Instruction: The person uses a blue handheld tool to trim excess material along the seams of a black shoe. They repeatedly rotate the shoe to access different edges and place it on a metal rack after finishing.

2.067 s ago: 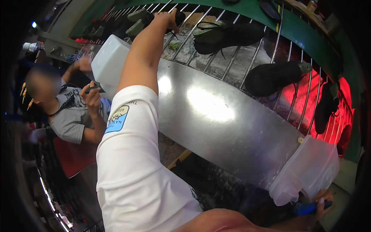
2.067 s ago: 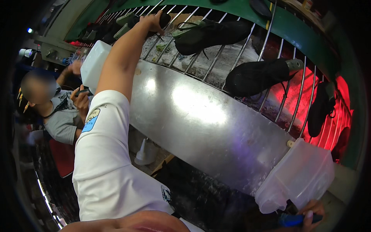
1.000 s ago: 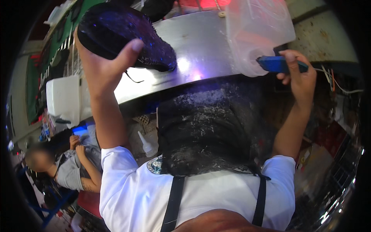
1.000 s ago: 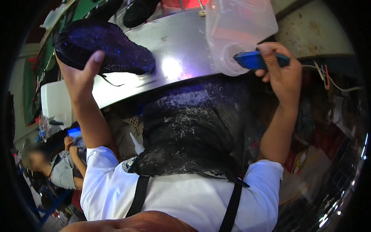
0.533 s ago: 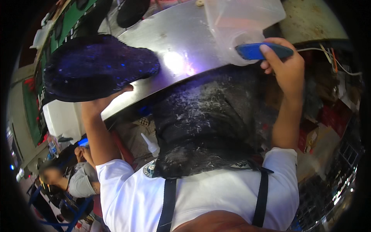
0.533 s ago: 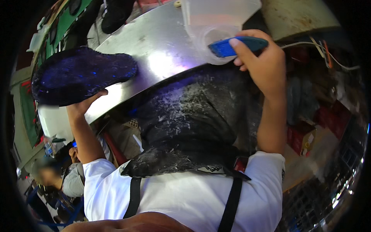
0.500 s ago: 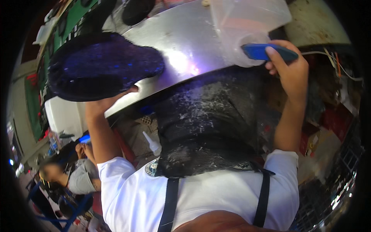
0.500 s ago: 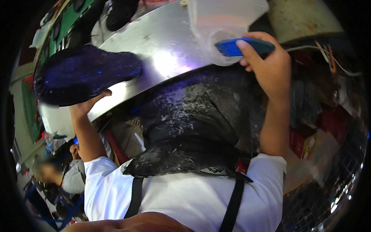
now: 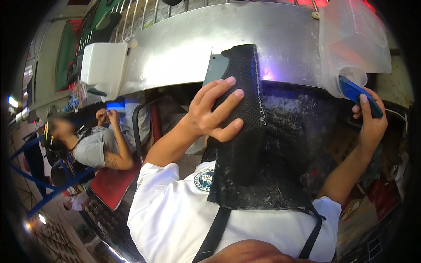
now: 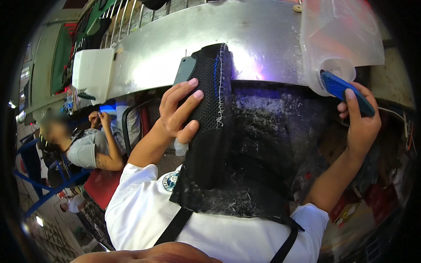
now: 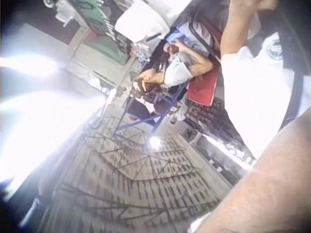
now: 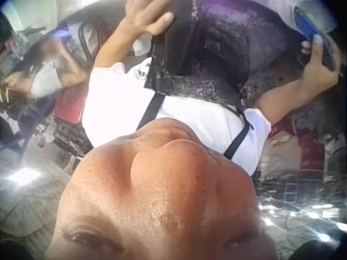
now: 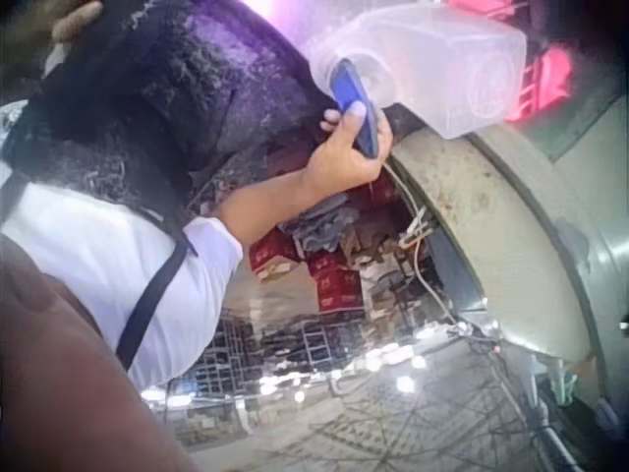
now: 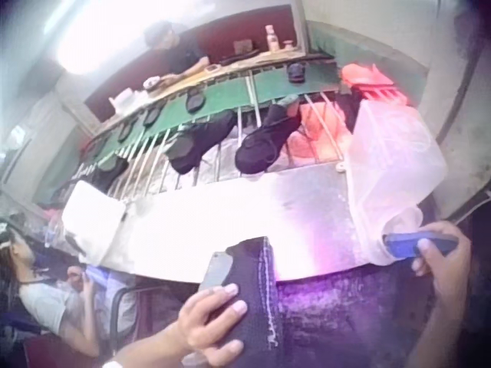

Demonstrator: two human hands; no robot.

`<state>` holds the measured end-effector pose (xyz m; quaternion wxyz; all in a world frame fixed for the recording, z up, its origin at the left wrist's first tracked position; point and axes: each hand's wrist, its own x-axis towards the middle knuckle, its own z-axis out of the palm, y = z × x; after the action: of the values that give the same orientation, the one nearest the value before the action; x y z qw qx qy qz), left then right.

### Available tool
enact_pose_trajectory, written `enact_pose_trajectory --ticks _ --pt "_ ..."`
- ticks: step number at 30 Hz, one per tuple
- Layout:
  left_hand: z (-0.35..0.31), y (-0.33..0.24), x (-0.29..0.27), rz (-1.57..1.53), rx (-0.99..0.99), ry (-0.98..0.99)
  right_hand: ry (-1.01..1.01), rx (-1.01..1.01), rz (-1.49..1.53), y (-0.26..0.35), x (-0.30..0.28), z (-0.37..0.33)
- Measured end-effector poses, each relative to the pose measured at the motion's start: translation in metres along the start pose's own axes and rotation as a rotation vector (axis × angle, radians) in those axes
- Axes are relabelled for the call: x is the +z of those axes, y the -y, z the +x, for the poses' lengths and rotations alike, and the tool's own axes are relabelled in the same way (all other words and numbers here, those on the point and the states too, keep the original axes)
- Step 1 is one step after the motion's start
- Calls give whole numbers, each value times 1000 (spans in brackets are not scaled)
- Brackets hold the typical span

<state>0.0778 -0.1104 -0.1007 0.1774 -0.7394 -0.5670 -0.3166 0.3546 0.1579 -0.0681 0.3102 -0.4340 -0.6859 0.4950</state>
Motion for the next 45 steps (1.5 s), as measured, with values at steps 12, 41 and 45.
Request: enact_pose_trajectory --ticks 12,41,45 --pt "-6 -2 0 25 29 -38 -14 -22 43 0 1 2" --pt "101 101 -10 -817 -985 16 -98 66 148 18 8 2" --pt "98 95 3 -934 -1108 41 69 -80 7 9 0 8"
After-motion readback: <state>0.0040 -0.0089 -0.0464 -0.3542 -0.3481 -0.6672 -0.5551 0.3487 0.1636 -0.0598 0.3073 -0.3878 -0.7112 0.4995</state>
